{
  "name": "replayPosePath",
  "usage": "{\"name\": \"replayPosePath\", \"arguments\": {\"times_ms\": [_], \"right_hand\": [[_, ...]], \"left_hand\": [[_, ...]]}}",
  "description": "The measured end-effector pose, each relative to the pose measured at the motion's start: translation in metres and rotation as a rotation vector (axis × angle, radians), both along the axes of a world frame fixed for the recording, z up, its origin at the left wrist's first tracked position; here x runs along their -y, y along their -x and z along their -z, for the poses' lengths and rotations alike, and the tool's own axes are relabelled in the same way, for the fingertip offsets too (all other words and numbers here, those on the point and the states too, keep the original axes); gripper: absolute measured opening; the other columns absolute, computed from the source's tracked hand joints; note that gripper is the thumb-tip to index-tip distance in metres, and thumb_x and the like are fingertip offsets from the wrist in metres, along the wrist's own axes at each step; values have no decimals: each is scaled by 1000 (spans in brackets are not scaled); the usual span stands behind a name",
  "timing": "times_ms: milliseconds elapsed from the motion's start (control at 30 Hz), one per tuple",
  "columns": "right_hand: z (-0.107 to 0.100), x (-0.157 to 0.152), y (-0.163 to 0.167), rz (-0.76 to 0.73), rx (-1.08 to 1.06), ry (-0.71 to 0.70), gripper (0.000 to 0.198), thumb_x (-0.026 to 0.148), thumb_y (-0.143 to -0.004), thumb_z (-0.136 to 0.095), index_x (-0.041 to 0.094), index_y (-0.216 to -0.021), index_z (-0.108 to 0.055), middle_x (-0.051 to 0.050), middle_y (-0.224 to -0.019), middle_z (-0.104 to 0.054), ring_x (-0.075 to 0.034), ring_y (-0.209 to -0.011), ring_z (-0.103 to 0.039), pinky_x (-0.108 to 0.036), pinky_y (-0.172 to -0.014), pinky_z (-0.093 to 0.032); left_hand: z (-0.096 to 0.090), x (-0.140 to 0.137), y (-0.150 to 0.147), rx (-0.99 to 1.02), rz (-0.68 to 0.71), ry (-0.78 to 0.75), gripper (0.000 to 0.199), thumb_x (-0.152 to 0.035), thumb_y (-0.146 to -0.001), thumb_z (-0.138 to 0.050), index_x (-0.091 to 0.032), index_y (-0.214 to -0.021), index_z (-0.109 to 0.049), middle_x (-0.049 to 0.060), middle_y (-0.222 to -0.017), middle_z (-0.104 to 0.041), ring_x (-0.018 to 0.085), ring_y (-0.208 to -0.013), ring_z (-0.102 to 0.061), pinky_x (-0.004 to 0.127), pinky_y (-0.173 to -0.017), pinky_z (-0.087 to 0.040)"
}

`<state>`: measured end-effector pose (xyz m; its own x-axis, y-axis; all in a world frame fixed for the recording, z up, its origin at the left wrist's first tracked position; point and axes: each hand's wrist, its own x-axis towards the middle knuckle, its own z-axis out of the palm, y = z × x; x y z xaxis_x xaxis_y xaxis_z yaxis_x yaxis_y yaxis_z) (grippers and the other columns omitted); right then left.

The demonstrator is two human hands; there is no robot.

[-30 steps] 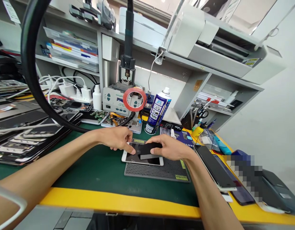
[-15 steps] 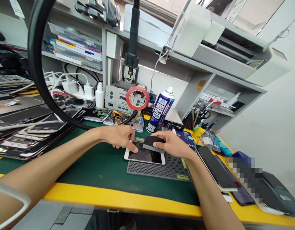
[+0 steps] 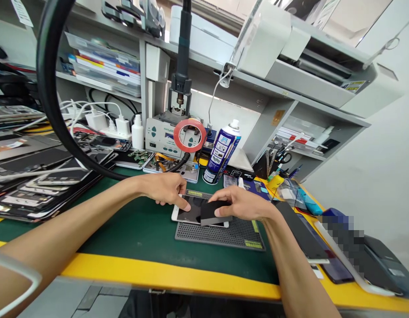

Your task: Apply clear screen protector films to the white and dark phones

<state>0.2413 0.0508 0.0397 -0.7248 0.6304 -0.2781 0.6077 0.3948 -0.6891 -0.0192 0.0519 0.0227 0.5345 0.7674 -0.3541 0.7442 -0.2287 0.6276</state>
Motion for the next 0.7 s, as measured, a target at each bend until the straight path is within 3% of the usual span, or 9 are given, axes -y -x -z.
{"name": "replayPosePath", "arguments": {"times_ms": [433,567,700], "right_hand": [[-1,3,-5,-89,2,70,27,31,-81,-68,20,-105,-75,-4,-97,-73,-19,-80,-63,-26,-66,-47],[-1,0,-8,38,-146,90,28,35,-81,-69,17,-102,-72,-4,-88,-71,-17,-73,-61,-25,-62,-46],[4,-5,-11,169,-199,17,32,37,-81,-69,16,-105,-70,-6,-89,-70,-18,-77,-61,-28,-66,-48]], "left_hand": [[-1,1,0,-10,2,-3,48,-61,-66,-70,-21,-83,-49,1,-66,-57,15,-54,-55,24,-45,-38],[0,0,0,-18,1,-6,48,-62,-67,-70,-21,-84,-50,1,-67,-58,16,-55,-56,24,-45,-38],[0,0,2,-7,22,-5,50,-64,-67,-69,-21,-84,-51,2,-68,-59,17,-56,-57,24,-45,-38]]}}
